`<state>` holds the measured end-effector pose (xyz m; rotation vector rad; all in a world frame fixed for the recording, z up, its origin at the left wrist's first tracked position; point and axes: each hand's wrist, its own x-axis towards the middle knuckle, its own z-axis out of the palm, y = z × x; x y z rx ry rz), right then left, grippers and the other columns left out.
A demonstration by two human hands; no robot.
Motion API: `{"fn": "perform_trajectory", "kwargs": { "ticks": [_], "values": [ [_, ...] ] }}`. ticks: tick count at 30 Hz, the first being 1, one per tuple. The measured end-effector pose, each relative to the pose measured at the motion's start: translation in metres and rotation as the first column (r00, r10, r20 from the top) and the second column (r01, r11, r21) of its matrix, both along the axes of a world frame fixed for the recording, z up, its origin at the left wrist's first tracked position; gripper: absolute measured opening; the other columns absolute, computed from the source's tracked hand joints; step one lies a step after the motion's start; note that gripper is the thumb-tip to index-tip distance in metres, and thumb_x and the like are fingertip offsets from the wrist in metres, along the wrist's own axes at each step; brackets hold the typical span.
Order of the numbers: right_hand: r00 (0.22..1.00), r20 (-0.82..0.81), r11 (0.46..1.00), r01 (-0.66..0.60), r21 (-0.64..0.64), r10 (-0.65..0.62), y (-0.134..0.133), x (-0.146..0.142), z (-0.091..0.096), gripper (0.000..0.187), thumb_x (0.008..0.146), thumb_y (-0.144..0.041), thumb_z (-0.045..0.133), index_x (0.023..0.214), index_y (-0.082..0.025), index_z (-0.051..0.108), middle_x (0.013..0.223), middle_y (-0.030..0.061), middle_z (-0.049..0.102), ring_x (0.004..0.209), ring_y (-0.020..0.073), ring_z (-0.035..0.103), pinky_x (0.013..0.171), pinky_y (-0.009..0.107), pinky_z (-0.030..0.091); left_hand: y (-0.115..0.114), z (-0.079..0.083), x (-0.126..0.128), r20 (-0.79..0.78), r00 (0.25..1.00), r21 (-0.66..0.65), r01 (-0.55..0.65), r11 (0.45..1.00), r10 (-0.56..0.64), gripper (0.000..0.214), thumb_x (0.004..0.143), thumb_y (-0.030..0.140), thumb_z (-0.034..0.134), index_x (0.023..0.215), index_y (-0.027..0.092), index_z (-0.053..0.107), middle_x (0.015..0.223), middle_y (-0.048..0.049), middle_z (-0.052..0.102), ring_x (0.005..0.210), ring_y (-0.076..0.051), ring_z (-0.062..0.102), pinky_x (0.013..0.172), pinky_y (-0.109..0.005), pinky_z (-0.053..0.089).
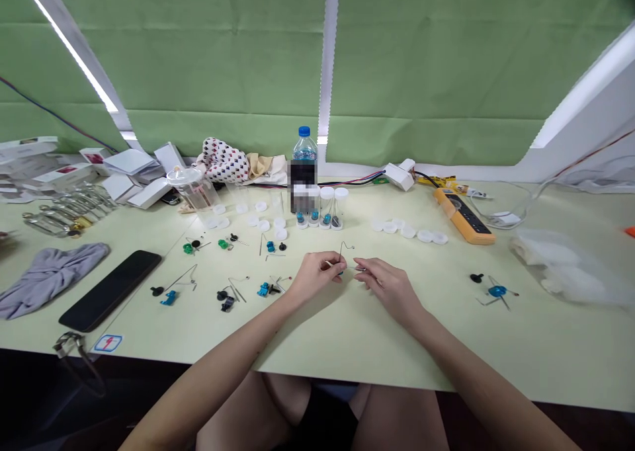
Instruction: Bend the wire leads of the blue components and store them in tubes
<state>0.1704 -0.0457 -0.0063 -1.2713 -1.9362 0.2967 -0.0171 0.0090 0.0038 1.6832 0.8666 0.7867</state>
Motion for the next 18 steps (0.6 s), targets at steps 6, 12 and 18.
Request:
{"fn": "perform_trajectory", "kwargs": {
  "ticks": [6, 12, 18],
  "values": [
    [0.941, 0.334, 0.982, -0.115, 0.151, 0.059, 0.000, 0.012, -0.003, 0.033, 0.094, -0.015, 0.031, 0.120, -0.016, 0.051, 0.097, 0.0107, 0.065, 0.078, 0.0161, 0.064, 0.065, 0.028, 0.053, -0.002, 0.005, 0.001, -0.004, 1.000, -0.018, 0.016, 1.000, -0.017, 0.022, 0.079, 0.035, 0.055, 0.074, 0.015, 0.062, 0.071, -0.0003, 0.059, 0.060, -0.011, 0.060, 0.058, -0.019, 0.049],
    [0.901, 0.432, 0.982, -0.114, 0.152, 0.038, -0.002, 0.017, -0.002, 0.027, 0.093, -0.013, 0.034, 0.110, -0.016, 0.056, 0.090, 0.0078, 0.064, 0.079, 0.0150, 0.063, 0.066, 0.025, 0.050, 0.000, -0.004, 0.003, 0.028, 1.000, -0.027, 0.005, 1.000, -0.004, 0.022, 0.079, 0.035, 0.055, 0.078, 0.015, 0.064, 0.075, -0.0023, 0.063, 0.063, -0.013, 0.063, 0.061, -0.022, 0.051],
    [0.892, 0.431, 0.979, 0.051, 0.199, -0.134, 0.001, 0.017, -0.006, 0.026, 0.094, -0.020, 0.036, 0.092, -0.020, 0.061, 0.101, 0.0073, 0.057, 0.069, 0.0111, 0.059, 0.057, 0.021, 0.042, 0.000, -0.007, 0.003, 0.013, 1.000, -0.038, -0.026, 0.999, 0.027, 0.018, 0.076, 0.029, 0.058, 0.086, 0.016, 0.067, 0.076, -0.0030, 0.068, 0.065, -0.015, 0.065, 0.066, -0.025, 0.052]
  ]
}}
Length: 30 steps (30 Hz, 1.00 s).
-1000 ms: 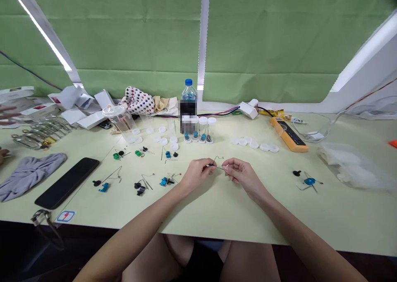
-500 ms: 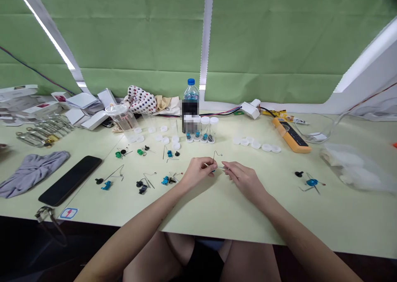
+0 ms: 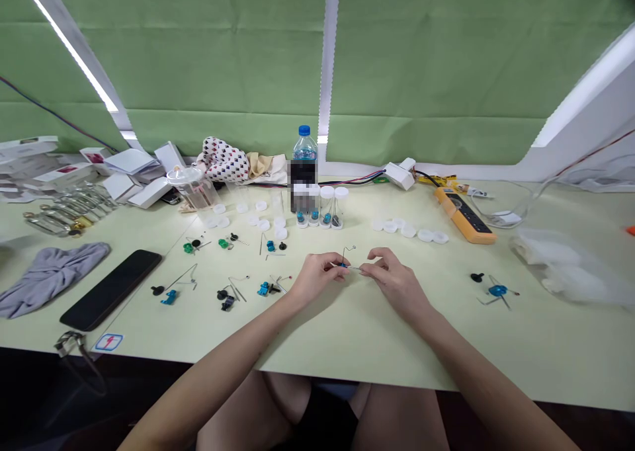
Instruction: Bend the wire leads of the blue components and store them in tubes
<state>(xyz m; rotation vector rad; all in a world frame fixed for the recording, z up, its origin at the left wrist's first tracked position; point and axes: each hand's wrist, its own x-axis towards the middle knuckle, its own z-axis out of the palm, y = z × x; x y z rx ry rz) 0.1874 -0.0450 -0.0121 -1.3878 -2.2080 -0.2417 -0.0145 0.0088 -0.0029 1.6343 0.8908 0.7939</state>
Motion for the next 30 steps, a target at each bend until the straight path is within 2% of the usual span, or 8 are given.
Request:
{"fn": "perform_trajectory", "kwargs": {
  "ticks": [5, 10, 15, 17, 19, 21, 26, 30],
  "values": [
    [0.995, -0.093, 1.000, -0.026, 0.000, 0.026, -0.001, -0.002, 0.002, 0.027, 0.095, -0.021, 0.035, 0.095, -0.021, 0.062, 0.081, 0.0034, 0.057, 0.063, 0.0102, 0.055, 0.058, 0.021, 0.043, -0.004, 0.003, 0.001, 0.030, 0.999, -0.007, -0.018, 1.000, 0.018, 0.016, 0.073, 0.024, 0.061, 0.085, 0.016, 0.068, 0.070, -0.0016, 0.067, 0.067, -0.015, 0.065, 0.067, -0.024, 0.052],
    [0.956, -0.293, 0.995, -0.055, -0.089, 0.026, -0.005, -0.010, 0.011, 0.030, 0.095, -0.029, 0.036, 0.099, -0.020, 0.063, 0.075, 0.0043, 0.059, 0.056, 0.0112, 0.054, 0.057, 0.024, 0.045, -0.005, 0.004, 0.000, 0.019, 1.000, 0.026, -0.014, 1.000, 0.014, 0.017, 0.074, 0.027, 0.062, 0.086, 0.016, 0.067, 0.070, -0.0019, 0.067, 0.068, -0.016, 0.066, 0.068, -0.025, 0.051],
    [0.760, -0.638, 0.929, -0.134, -0.345, -0.128, -0.006, -0.017, 0.014, 0.028, 0.089, -0.044, 0.047, 0.097, -0.020, 0.060, 0.067, 0.0015, 0.058, 0.046, 0.0113, 0.052, 0.043, 0.024, 0.044, -0.006, 0.008, -0.001, -0.017, 1.000, 0.100, -0.016, 0.995, 0.018, 0.020, 0.078, 0.034, 0.058, 0.087, 0.017, 0.066, 0.074, -0.0027, 0.067, 0.067, -0.016, 0.065, 0.065, -0.024, 0.050],
    [0.674, -0.713, 0.890, -0.186, -0.416, -0.193, -0.006, -0.018, 0.013, 0.030, 0.086, -0.047, 0.050, 0.094, -0.020, 0.059, 0.064, 0.0001, 0.056, 0.045, 0.0113, 0.051, 0.038, 0.023, 0.042, -0.007, 0.010, -0.001, -0.038, 0.999, 0.147, -0.004, 0.989, 0.010, 0.020, 0.080, 0.034, 0.056, 0.084, 0.018, 0.066, 0.076, -0.0024, 0.067, 0.065, -0.014, 0.064, 0.062, -0.022, 0.048],
    [0.641, -0.737, 0.874, -0.211, -0.438, -0.215, -0.005, -0.018, 0.013, 0.030, 0.086, -0.047, 0.050, 0.091, -0.019, 0.060, 0.062, -0.0002, 0.055, 0.045, 0.0114, 0.051, 0.038, 0.023, 0.042, -0.007, 0.011, -0.001, -0.062, 0.998, 0.173, 0.007, 0.985, 0.004, 0.020, 0.081, 0.033, 0.054, 0.082, 0.017, 0.066, 0.075, -0.0019, 0.066, 0.064, -0.014, 0.064, 0.060, -0.021, 0.046],
    [0.674, -0.717, 0.890, -0.197, -0.411, -0.181, -0.004, -0.018, 0.014, 0.029, 0.086, -0.045, 0.051, 0.091, -0.019, 0.062, 0.065, 0.0007, 0.057, 0.049, 0.0120, 0.053, 0.043, 0.024, 0.044, -0.006, 0.011, -0.002, -0.066, 0.998, 0.159, 0.007, 0.987, 0.004, 0.021, 0.081, 0.034, 0.054, 0.081, 0.017, 0.065, 0.072, -0.0015, 0.064, 0.063, -0.014, 0.064, 0.059, -0.021, 0.045],
    [0.841, -0.539, 0.952, -0.205, -0.229, 0.051, -0.003, -0.015, 0.015, 0.028, 0.092, -0.036, 0.044, 0.110, -0.022, 0.061, 0.087, 0.0058, 0.062, 0.070, 0.0157, 0.060, 0.067, 0.030, 0.050, -0.002, 0.008, -0.003, -0.013, 1.000, 0.075, -0.023, 0.997, 0.024, 0.024, 0.079, 0.038, 0.056, 0.082, 0.015, 0.063, 0.073, -0.0024, 0.063, 0.064, -0.016, 0.066, 0.059, -0.022, 0.047],
    [0.869, -0.491, 0.960, -0.192, -0.204, 0.069, -0.003, -0.010, 0.010, 0.032, 0.095, -0.033, 0.036, 0.112, -0.023, 0.061, 0.078, 0.0044, 0.061, 0.062, 0.0143, 0.056, 0.061, 0.029, 0.049, -0.002, 0.007, -0.002, -0.027, 0.999, 0.079, -0.022, 0.997, 0.025, 0.024, 0.079, 0.038, 0.056, 0.082, 0.016, 0.064, 0.072, -0.0021, 0.064, 0.062, -0.015, 0.065, 0.059, -0.022, 0.047]
  ]
}}
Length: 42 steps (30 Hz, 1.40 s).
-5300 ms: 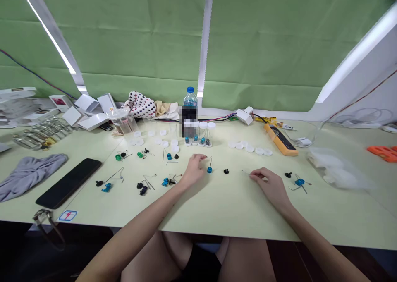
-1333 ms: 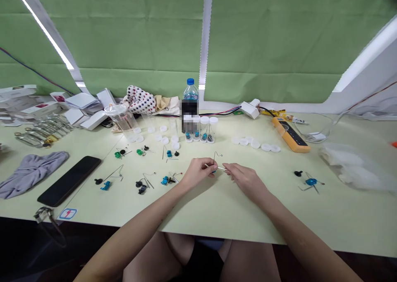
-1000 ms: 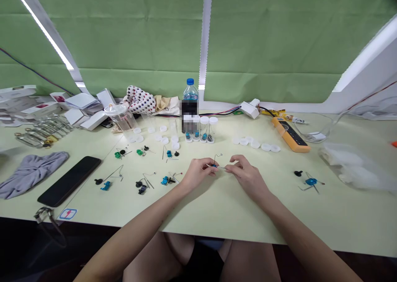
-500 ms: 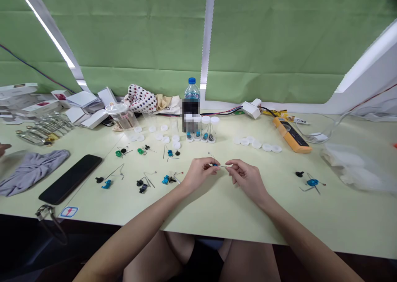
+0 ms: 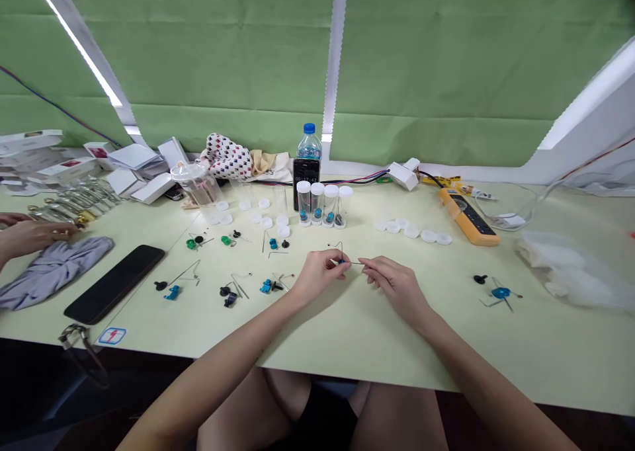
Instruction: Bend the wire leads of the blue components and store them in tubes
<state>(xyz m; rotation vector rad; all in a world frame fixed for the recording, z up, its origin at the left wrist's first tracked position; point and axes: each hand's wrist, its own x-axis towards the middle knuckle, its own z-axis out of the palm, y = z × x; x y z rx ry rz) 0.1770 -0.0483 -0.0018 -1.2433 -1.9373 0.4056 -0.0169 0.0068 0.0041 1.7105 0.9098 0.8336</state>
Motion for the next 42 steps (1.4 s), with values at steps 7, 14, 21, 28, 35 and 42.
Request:
{"fn": "perform_trajectory", "kwargs": {
  "ticks": [7, 14, 21, 28, 35, 42],
  "values": [
    [0.976, -0.200, 0.984, 0.052, -0.169, -0.086, -0.001, -0.002, -0.001, 0.037, 0.092, -0.043, 0.040, 0.107, -0.021, 0.065, 0.071, 0.0026, 0.060, 0.051, 0.0114, 0.053, 0.046, 0.026, 0.048, -0.003, 0.000, 0.002, -0.097, 0.995, 0.081, 0.029, 0.996, -0.021, 0.022, 0.079, 0.036, 0.057, 0.087, 0.018, 0.067, 0.074, -0.0020, 0.066, 0.061, -0.013, 0.062, 0.059, -0.022, 0.045],
    [0.902, -0.406, 0.924, -0.021, -0.381, -0.147, -0.001, -0.007, 0.006, 0.044, 0.086, -0.048, 0.048, 0.117, -0.017, 0.056, 0.062, -0.0005, 0.058, 0.045, 0.0102, 0.051, 0.039, 0.022, 0.043, -0.005, 0.001, 0.002, -0.144, 0.989, 0.130, 0.045, 0.990, -0.026, 0.022, 0.081, 0.035, 0.054, 0.085, 0.018, 0.067, 0.068, -0.0015, 0.065, 0.061, -0.013, 0.060, 0.057, -0.022, 0.043],
    [0.992, -0.106, 0.986, 0.055, -0.155, -0.072, 0.000, -0.004, -0.002, 0.034, 0.091, -0.037, 0.043, 0.119, -0.021, 0.055, 0.078, 0.0035, 0.062, 0.060, 0.0134, 0.059, 0.057, 0.028, 0.052, -0.003, 0.001, 0.001, -0.010, 0.999, 0.025, 0.037, 0.999, -0.036, 0.024, 0.081, 0.037, 0.053, 0.083, 0.016, 0.064, 0.075, -0.0020, 0.063, 0.061, -0.014, 0.064, 0.059, -0.022, 0.047],
    [0.980, 0.167, 0.979, 0.075, 0.187, -0.107, -0.001, -0.003, 0.000, 0.033, 0.095, -0.021, 0.033, 0.116, -0.027, 0.058, 0.113, 0.0089, 0.054, 0.085, 0.0169, 0.061, 0.073, 0.032, 0.052, 0.001, -0.002, 0.001, 0.106, 0.994, -0.074, 0.044, 0.996, -0.036, 0.026, 0.077, 0.040, 0.059, 0.080, 0.014, 0.064, 0.077, -0.0031, 0.063, 0.063, -0.012, 0.062, 0.062, -0.023, 0.053],
    [0.982, 0.149, 0.971, 0.081, 0.226, -0.117, -0.004, -0.001, 0.004, 0.029, 0.094, -0.023, 0.037, 0.104, -0.023, 0.065, 0.093, 0.0077, 0.062, 0.080, 0.0168, 0.062, 0.070, 0.029, 0.052, -0.001, -0.002, 0.002, 0.053, 0.996, -0.069, 0.074, 0.995, -0.071, 0.023, 0.078, 0.036, 0.059, 0.081, 0.014, 0.064, 0.076, -0.0027, 0.063, 0.060, -0.013, 0.063, 0.059, -0.022, 0.049],
    [0.993, 0.105, 0.992, 0.044, 0.122, -0.057, -0.003, 0.005, -0.003, 0.032, 0.095, -0.026, 0.034, 0.107, -0.022, 0.063, 0.086, 0.0068, 0.063, 0.068, 0.0145, 0.062, 0.060, 0.028, 0.053, -0.001, -0.003, 0.002, 0.005, 0.998, -0.038, 0.066, 0.997, -0.066, 0.021, 0.078, 0.034, 0.059, 0.085, 0.015, 0.065, 0.078, -0.0031, 0.065, 0.061, -0.014, 0.064, 0.059, -0.022, 0.047]
  ]
}}
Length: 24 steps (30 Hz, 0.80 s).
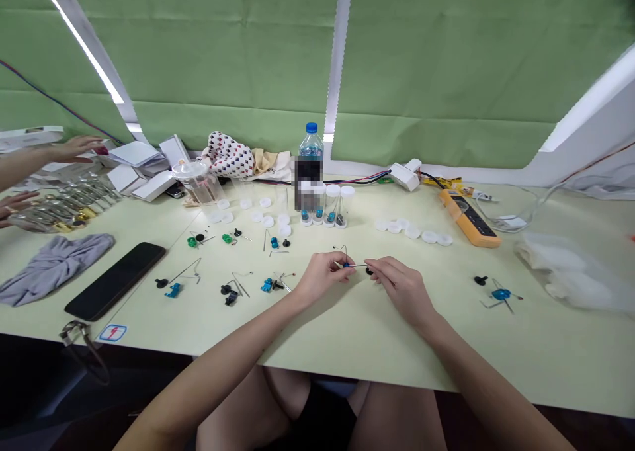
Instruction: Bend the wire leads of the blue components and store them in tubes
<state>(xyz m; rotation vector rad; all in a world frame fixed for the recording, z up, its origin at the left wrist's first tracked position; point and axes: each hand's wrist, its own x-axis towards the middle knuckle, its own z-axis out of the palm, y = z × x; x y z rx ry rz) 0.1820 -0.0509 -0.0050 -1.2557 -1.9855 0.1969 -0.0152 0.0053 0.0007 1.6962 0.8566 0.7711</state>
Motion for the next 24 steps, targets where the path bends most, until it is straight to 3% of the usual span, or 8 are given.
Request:
{"fn": "perform_trajectory", "kwargs": {
  "ticks": [8, 11, 16, 20, 24],
  "values": [
    [0.970, -0.235, 0.978, 0.017, -0.207, -0.066, -0.0019, -0.0066, 0.0030, 0.030, 0.091, -0.041, 0.043, 0.099, -0.020, 0.064, 0.067, 0.0019, 0.062, 0.052, 0.0127, 0.058, 0.051, 0.026, 0.051, -0.0032, 0.0072, -0.0016, -0.037, 0.999, 0.061, -0.007, 0.998, 0.010, 0.022, 0.081, 0.036, 0.054, 0.082, 0.017, 0.065, 0.072, -0.0013, 0.063, 0.061, -0.013, 0.064, 0.058, -0.021, 0.045],
    [0.980, -0.198, 0.984, -0.006, -0.177, -0.029, -0.0019, -0.0073, 0.0050, 0.028, 0.092, -0.038, 0.043, 0.096, -0.021, 0.064, 0.072, 0.0024, 0.062, 0.056, 0.0129, 0.059, 0.055, 0.026, 0.050, -0.0030, 0.0069, -0.0019, -0.029, 0.999, 0.051, -0.019, 0.999, 0.020, 0.022, 0.081, 0.036, 0.054, 0.082, 0.016, 0.064, 0.074, -0.0018, 0.064, 0.061, -0.013, 0.064, 0.059, -0.021, 0.046],
    [0.997, -0.046, 0.994, -0.069, -0.085, 0.065, -0.0001, -0.0056, 0.0037, 0.027, 0.093, -0.031, 0.043, 0.113, -0.023, 0.059, 0.090, 0.0063, 0.062, 0.072, 0.0158, 0.060, 0.067, 0.029, 0.049, -0.0009, 0.0048, -0.0019, 0.017, 0.999, 0.009, -0.031, 0.999, 0.031, 0.022, 0.080, 0.036, 0.054, 0.082, 0.016, 0.063, 0.080, -0.0028, 0.064, 0.063, -0.014, 0.064, 0.058, -0.021, 0.046],
    [0.996, -0.037, 0.992, -0.083, -0.094, 0.080, 0.0005, -0.0032, 0.0003, 0.028, 0.094, -0.030, 0.041, 0.113, -0.024, 0.060, 0.085, 0.0047, 0.062, 0.063, 0.0137, 0.058, 0.063, 0.028, 0.048, -0.0007, 0.0036, -0.0017, -0.020, 0.999, 0.018, -0.037, 0.999, 0.038, 0.021, 0.080, 0.035, 0.055, 0.082, 0.016, 0.064, 0.076, -0.0022, 0.064, 0.060, -0.013, 0.063, 0.058, -0.021, 0.045],
    [0.996, -0.069, 0.989, -0.059, -0.135, 0.050, 0.0004, -0.0017, 0.0014, 0.027, 0.094, -0.031, 0.040, 0.101, -0.022, 0.065, 0.073, 0.0026, 0.059, 0.057, 0.0132, 0.055, 0.058, 0.027, 0.045, -0.0018, 0.0021, -0.0013, -0.070, 0.997, 0.067, -0.012, 0.998, 0.017, 0.020, 0.080, 0.033, 0.054, 0.083, 0.017, 0.065, 0.070, -0.0005, 0.063, 0.059, -0.013, 0.062, 0.058, -0.021, 0.043]
  ]
}}
